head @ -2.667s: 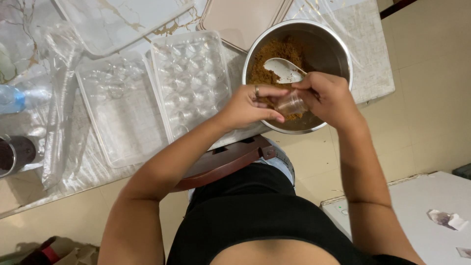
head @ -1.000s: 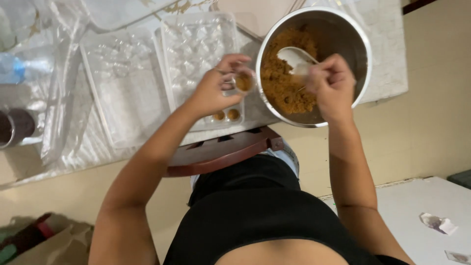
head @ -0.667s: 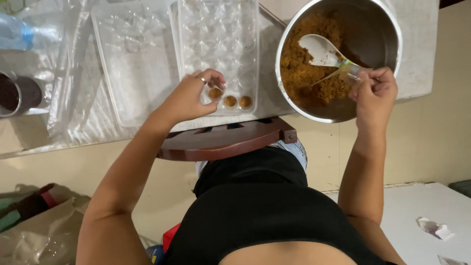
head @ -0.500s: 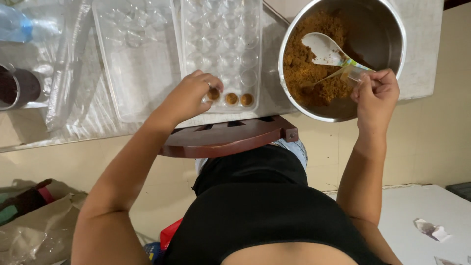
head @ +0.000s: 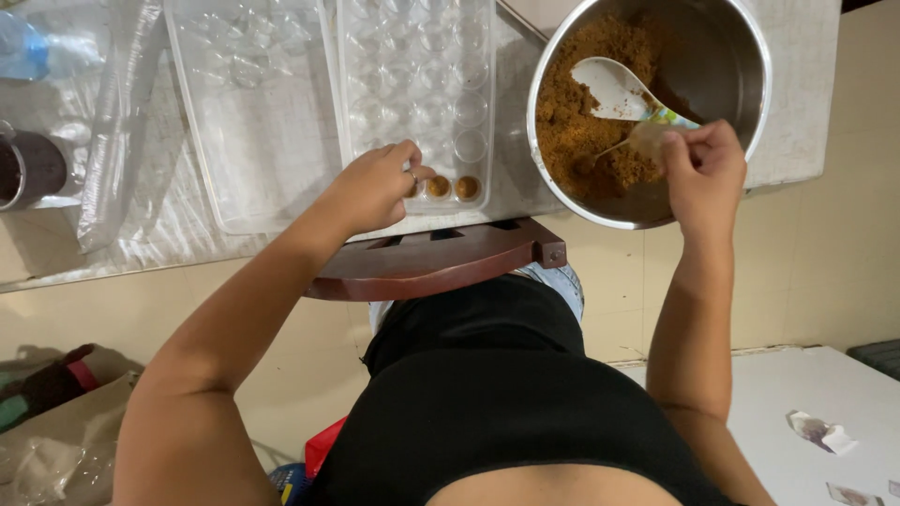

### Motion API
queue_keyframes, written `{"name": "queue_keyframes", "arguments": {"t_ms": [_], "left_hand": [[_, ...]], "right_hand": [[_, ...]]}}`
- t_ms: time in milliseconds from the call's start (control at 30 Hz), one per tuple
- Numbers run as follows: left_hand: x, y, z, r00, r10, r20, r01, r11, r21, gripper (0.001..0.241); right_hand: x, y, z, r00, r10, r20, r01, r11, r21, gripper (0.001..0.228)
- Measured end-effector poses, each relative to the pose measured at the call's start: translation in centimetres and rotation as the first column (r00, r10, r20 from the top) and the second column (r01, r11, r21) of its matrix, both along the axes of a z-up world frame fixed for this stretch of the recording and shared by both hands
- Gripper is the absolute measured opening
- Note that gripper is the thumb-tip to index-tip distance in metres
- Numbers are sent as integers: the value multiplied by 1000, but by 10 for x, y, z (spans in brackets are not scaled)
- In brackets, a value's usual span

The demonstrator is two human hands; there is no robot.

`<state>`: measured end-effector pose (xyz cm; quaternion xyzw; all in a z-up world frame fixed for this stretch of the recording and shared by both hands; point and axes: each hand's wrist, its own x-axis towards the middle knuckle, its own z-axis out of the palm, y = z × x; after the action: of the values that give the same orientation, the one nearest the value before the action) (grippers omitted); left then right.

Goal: Scooping a brown mixture into small plastic containers using a spoon and a cup mold.

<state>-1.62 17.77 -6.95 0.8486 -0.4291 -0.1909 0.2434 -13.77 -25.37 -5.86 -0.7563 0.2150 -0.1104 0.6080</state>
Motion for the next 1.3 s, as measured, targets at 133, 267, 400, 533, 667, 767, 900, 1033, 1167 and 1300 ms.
{"name": "queue_keyframes", "arguments": {"t_ms": [133, 267, 400, 533, 667, 767, 900, 1033, 1167, 1300], "left_hand": [[0, -3, 17, 992, -57, 114, 56, 998, 15, 45], [1, -3, 9, 966, -125, 226, 87, 982, 169, 45], [8, -5, 5, 947, -161, 279, 106, 974, 203, 46], [17, -7, 5, 948, -228, 221, 184, 962, 201, 47], [20, -8, -2, 942, -280, 186, 243, 950, 197, 46], [21, -7, 2, 948, -274, 160, 240, 949, 203, 57], [22, -8, 8, 960, -258, 106, 234, 952, 197, 79], [27, -12, 23, 961, -269, 67, 248, 942, 225, 87], [36, -3, 35, 976, -199, -82, 209, 970, 125, 88], [37, 12, 45, 988, -101, -115, 117, 984, 135, 70]], "right_hand": [[18, 1, 2, 983, 103, -154, -154, 917, -368, 17], [42, 10, 1, 952, 210, -225, -307, 687, -658, 24], [62, 35, 44, 886, 86, -455, -437, 482, -759, 40], [61, 62, 106, 928, 166, -333, -371, 374, -850, 38], [56, 107, 195, 928, 290, -236, -362, 545, -756, 29], [45, 134, 245, 928, 315, -198, -351, 562, -749, 27], [31, 153, 300, 853, 375, -364, -434, 118, -893, 31], [7, 156, 317, 798, 456, -394, -446, 8, -895, 33], [-24, 156, 324, 597, 739, -311, -361, -99, -927, 30], [-52, 140, 303, 571, 778, -260, -174, -195, -965, 31]]}}
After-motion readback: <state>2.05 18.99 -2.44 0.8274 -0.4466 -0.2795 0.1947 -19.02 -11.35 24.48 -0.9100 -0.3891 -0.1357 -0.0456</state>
